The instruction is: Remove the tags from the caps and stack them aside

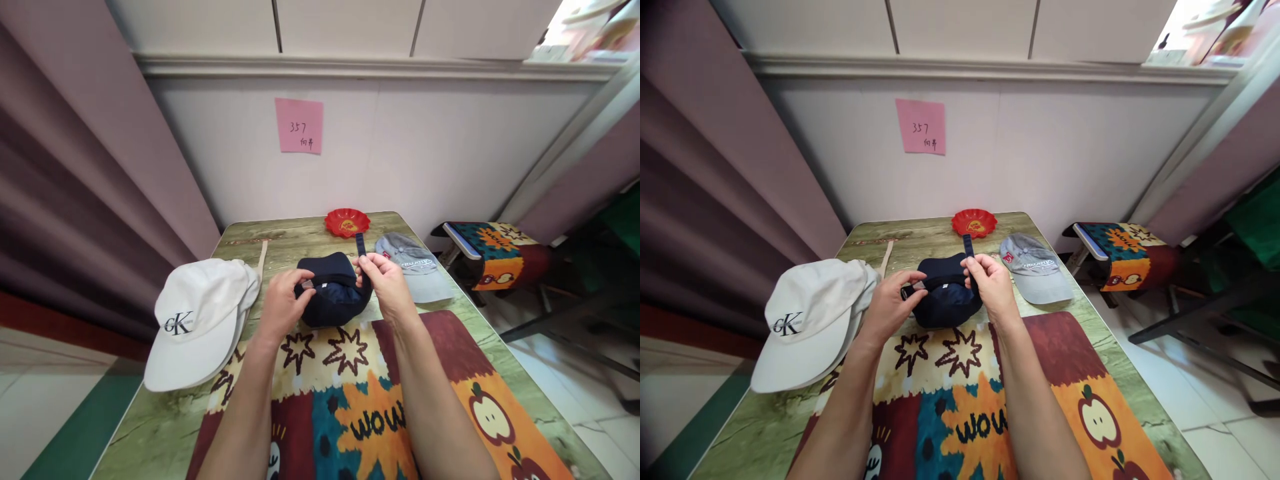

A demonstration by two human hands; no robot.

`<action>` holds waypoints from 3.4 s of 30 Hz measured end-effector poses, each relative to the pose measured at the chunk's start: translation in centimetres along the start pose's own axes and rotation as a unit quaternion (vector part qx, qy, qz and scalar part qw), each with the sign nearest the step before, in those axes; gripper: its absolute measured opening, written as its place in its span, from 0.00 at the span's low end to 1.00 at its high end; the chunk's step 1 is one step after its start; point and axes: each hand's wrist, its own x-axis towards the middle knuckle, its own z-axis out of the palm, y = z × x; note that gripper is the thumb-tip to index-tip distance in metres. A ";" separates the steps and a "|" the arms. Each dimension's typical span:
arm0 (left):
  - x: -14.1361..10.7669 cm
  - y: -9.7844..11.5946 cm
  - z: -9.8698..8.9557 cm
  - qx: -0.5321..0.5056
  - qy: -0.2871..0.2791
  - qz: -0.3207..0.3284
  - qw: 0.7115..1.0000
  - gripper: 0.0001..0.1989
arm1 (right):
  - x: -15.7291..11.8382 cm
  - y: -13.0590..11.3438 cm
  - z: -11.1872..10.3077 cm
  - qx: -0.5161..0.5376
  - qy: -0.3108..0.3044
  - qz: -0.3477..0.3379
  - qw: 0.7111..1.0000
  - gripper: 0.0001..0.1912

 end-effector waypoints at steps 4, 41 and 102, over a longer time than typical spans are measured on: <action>0.0 -0.6 0.0 0.091 0.060 0.030 0.994 0.07 | 0.1 0.3 -0.1 0.018 0.005 0.020 1.000 0.21; -1.0 2.7 3.2 -0.052 0.096 -0.103 0.989 0.12 | 0.0 3.7 2.5 -0.263 -0.027 -0.104 0.959 0.11; -0.1 3.5 0.4 -0.491 0.057 -0.272 0.826 0.16 | -2.1 -0.4 2.5 -0.455 -0.030 -0.149 0.877 0.11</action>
